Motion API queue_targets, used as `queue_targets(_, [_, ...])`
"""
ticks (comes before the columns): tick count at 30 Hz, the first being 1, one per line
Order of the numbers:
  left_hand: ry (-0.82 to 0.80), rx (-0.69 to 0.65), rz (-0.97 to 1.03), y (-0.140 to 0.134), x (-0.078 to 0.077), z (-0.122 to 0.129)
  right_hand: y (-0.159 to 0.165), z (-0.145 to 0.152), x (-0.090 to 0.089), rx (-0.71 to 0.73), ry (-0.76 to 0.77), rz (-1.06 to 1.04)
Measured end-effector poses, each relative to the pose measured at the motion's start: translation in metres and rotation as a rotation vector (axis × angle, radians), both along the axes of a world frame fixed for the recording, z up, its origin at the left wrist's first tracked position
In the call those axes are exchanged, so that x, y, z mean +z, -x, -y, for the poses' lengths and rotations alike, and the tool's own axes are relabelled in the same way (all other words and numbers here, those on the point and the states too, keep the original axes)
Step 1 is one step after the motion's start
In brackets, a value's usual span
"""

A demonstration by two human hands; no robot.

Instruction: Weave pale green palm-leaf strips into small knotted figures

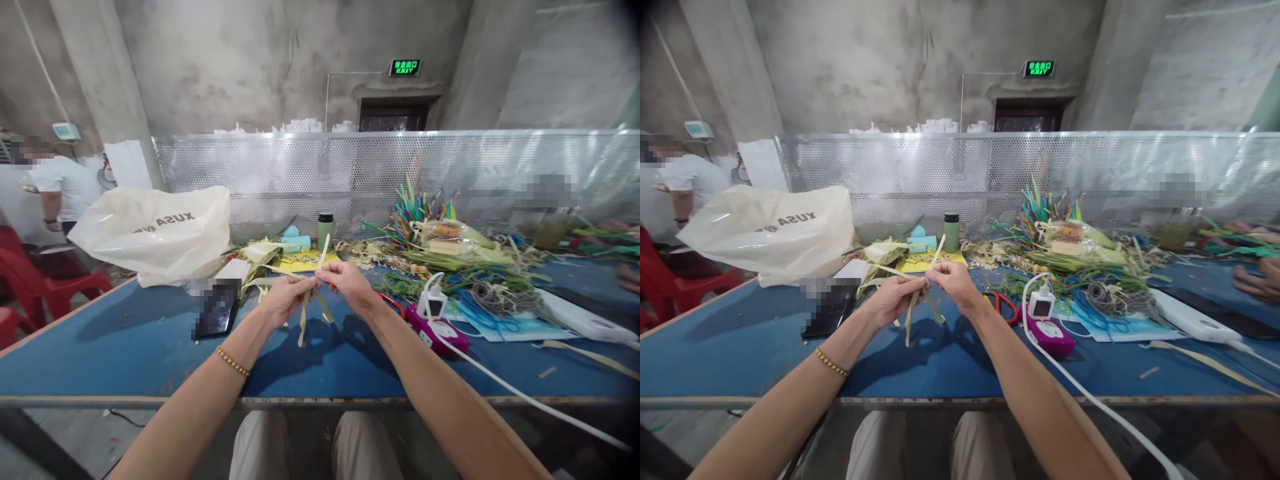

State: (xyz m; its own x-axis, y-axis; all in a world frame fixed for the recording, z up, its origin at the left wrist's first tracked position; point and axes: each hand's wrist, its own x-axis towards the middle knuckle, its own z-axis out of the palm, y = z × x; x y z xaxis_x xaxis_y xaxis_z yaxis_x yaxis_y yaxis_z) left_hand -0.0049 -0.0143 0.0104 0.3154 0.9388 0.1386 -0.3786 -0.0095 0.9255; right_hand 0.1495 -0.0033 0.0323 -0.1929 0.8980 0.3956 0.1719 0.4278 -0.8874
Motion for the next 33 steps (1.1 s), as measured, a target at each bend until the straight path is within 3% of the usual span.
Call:
queue_targets(5, [0.002,0.05,0.138,0.004,0.002,-0.004,-0.001,0.002,0.001,-0.096,0.015,-0.014])
queue_targets(10, [-0.028,0.128,0.2,0.004,0.002,-0.007,0.007,0.012,-0.002,0.133,0.15,0.076])
queue_targets(13, [-0.052,0.135,0.183,0.005,0.0,-0.009,0.011,0.011,-0.007,0.135,0.062,0.091])
queue_targets(19, [-0.092,0.048,0.047,0.009,-0.005,-0.013,0.008,0.003,-0.01,-0.025,-0.12,0.176])
queue_targets(33, [-0.046,0.047,0.089,0.009,-0.004,-0.014,0.004,-0.001,-0.011,0.025,-0.194,0.256])
